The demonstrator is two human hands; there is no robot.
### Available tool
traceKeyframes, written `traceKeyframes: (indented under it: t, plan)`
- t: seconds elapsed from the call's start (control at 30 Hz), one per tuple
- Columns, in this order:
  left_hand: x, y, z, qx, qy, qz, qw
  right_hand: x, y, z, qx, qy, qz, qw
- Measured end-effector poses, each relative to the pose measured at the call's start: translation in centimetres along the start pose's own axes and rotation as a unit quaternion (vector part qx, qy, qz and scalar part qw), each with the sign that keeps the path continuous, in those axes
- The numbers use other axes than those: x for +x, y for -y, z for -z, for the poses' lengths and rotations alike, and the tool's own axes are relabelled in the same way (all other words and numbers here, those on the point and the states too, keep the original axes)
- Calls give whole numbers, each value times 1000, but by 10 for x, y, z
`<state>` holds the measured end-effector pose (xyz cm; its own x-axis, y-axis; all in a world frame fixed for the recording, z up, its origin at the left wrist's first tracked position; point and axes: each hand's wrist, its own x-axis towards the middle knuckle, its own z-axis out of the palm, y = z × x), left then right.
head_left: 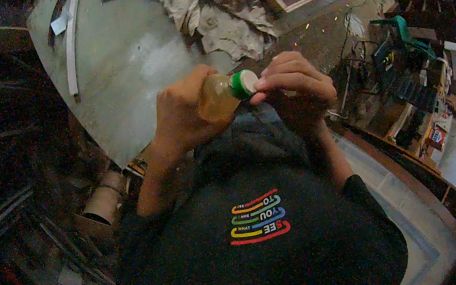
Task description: The person opens a plastic bottle and applies a liquid substance to a long, curved wooden strip on a workbench. They then use a utility knife to trim the strip and continue applying the liquid to other sections of the wood.
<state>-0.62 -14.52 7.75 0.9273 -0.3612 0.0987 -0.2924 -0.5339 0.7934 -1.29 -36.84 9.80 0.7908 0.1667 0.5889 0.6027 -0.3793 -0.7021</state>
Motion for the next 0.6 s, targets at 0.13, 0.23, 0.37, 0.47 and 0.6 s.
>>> traceKeyframes:
  t: [0.13, 0.23, 0.37, 0.47, 0.6]
  plan:
    - [21, -32, -25, -32, 124, -19, 992, -13, -18, 60, 56, 37, -28, 997]
    - [42, -51, -63, -147, 219, 37, 964, -21, -46, 104, 89, 87, -68, 990]
    - [83, -88, -140, -240, 318, 54, 916, -31, -88, 197, 30, 105, 27, 994]
    - [105, -141, -192, -298, 379, 43, 875, -38, -97, 281, 0, 105, 52, 993]
    - [144, -180, -257, -389, 446, 31, 805, -52, -107, 352, 52, 100, -43, 993]
